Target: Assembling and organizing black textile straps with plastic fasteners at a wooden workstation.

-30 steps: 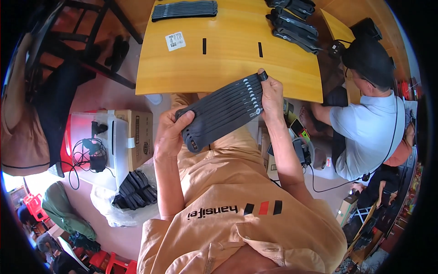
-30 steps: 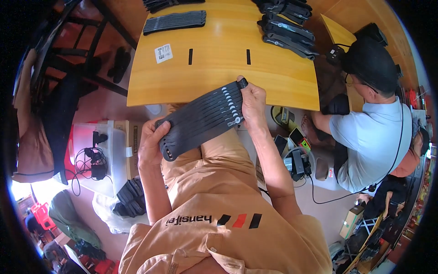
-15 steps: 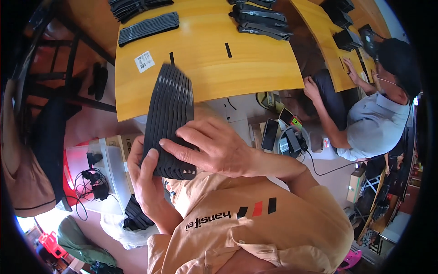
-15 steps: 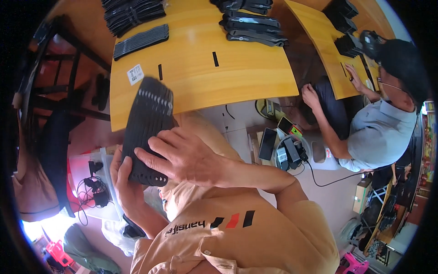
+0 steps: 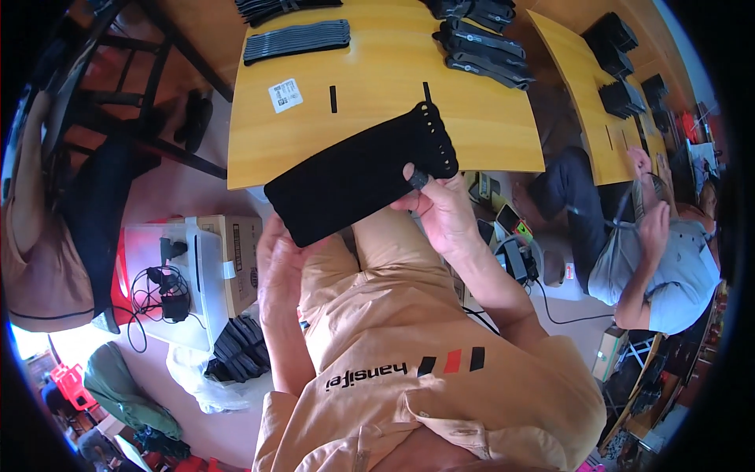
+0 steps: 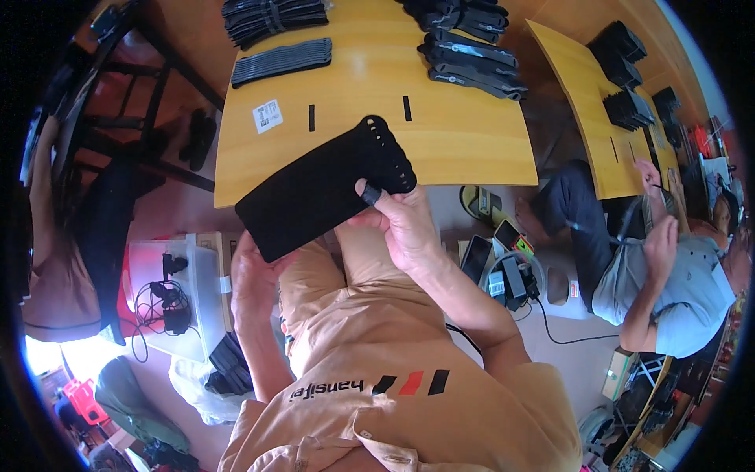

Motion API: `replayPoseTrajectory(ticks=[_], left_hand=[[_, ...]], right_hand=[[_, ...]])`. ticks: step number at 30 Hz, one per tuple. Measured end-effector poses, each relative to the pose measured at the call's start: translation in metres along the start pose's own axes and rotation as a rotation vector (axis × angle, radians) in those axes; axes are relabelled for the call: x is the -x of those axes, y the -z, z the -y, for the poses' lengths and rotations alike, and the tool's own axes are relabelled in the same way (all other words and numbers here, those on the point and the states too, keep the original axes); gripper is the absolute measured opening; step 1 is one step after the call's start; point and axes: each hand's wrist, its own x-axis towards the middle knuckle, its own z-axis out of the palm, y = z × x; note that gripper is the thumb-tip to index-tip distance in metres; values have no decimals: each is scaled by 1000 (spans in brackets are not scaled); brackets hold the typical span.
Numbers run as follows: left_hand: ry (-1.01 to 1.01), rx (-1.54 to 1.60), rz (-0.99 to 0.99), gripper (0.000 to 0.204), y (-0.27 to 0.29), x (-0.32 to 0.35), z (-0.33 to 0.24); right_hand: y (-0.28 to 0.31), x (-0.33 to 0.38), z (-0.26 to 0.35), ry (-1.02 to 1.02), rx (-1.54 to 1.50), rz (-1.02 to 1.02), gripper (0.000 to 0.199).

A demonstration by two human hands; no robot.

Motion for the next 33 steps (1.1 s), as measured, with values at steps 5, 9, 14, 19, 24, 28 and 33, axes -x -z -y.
replayPoseTrajectory(ticks=[5, 9, 14, 19, 24, 28, 33], left_hand=[[56, -86, -90, 25, -5, -6, 2], [49, -159, -131, 19, -8, -9, -1], [10, -334, -134, 24, -22, -10, -3], [15, -308, -177, 21, -17, -29, -18], [-48, -485, -171, 12, -6, -69, -43], [-83, -593, -190, 7, 5, -125, -60], [-190, -712, -165, 18, 15, -222, -80]], right_hand=[[7, -4, -6, -52, 48, 20, 32], [33, -16, 12, -9, 225, 87, 31], [29, -28, 0, 277, 734, -113, 20], [15, -34, -2, 336, 858, -193, 20], [5, -58, -1, 280, 776, -138, 22], [-1, -109, 7, 375, 911, -86, 29], [-25, -205, 14, 253, 827, -85, 34]])
